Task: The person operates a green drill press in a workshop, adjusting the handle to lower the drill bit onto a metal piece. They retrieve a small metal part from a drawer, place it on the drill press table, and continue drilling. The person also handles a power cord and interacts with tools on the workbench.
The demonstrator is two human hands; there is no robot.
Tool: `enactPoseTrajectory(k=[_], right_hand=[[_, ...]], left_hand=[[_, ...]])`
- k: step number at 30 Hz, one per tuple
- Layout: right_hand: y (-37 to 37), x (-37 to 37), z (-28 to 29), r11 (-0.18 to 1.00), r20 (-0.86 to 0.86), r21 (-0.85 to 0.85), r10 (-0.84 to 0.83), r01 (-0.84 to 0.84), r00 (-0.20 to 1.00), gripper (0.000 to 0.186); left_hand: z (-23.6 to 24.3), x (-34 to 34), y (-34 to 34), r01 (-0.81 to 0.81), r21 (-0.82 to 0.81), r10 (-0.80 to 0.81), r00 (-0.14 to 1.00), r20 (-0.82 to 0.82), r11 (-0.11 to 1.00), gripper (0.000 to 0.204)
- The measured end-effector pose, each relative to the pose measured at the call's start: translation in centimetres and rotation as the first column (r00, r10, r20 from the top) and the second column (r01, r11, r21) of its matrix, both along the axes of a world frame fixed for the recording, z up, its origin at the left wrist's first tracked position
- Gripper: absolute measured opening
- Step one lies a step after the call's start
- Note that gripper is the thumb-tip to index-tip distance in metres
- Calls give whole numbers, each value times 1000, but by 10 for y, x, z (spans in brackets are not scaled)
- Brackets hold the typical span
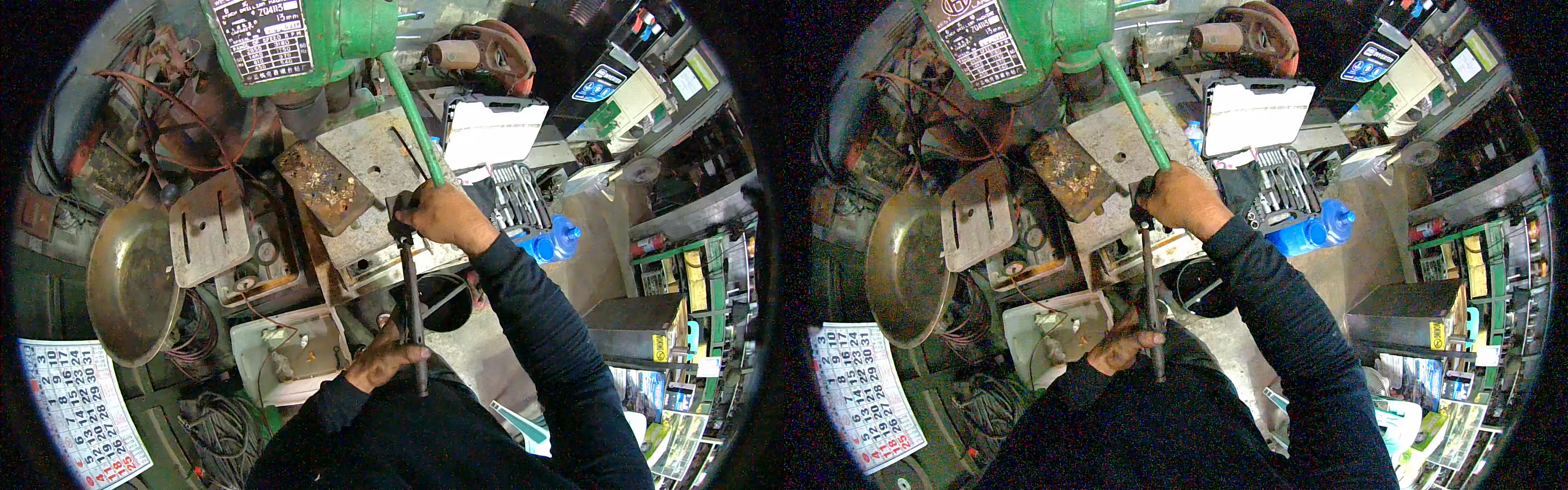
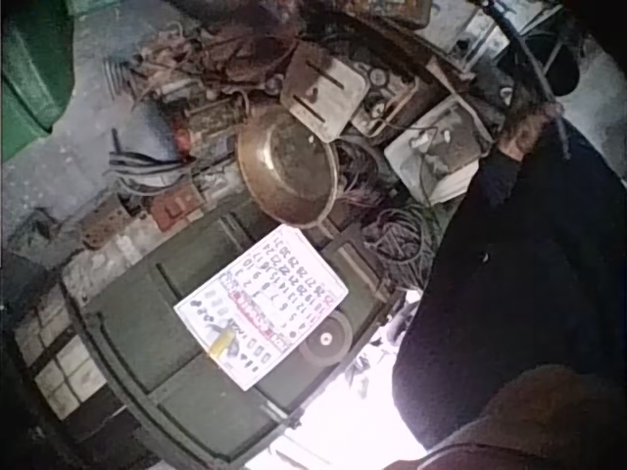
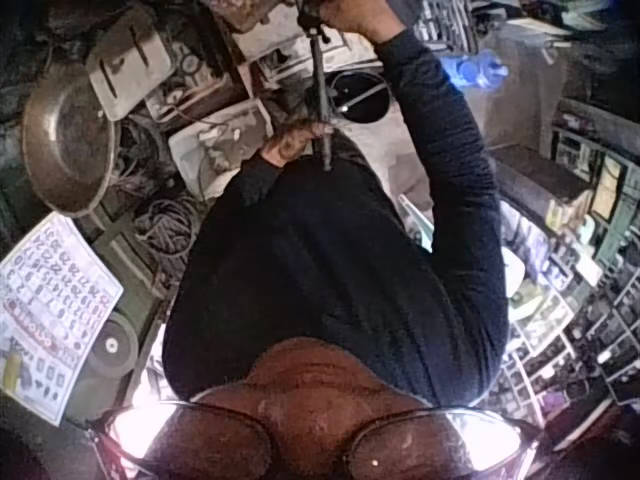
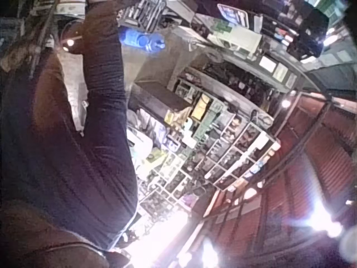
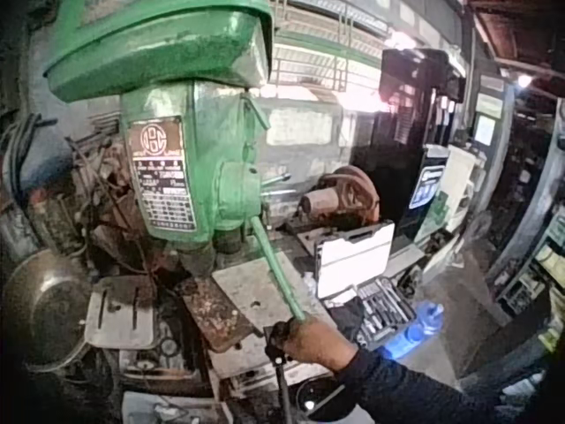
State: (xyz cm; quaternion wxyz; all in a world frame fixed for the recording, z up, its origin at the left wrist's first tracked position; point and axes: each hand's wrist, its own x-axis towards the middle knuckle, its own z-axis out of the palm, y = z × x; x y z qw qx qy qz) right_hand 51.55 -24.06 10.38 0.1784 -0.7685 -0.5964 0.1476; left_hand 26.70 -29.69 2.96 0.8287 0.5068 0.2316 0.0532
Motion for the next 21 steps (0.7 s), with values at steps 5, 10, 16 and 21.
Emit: enactPoseTrajectory(k=[5,10,16,21], right_hand=[[-2,2,9,995,-28,-84,44,-46,999,40],[0,2,6,982,-47,164,99,-90,994,29],[4,9,-8,978,-9,69,196,-195,980,27],[6,10,-9,980,44,27,194,-196,980,29]], left_hand=[[-2,8,9,-29,-28,29,1000,4,999,107],[-7,9,10,-51,13,51,998,27,999,101],[-13,9,8,-51,11,51,997,53,999,97],[-10,9,8,-68,16,67,997,43,998,92]])
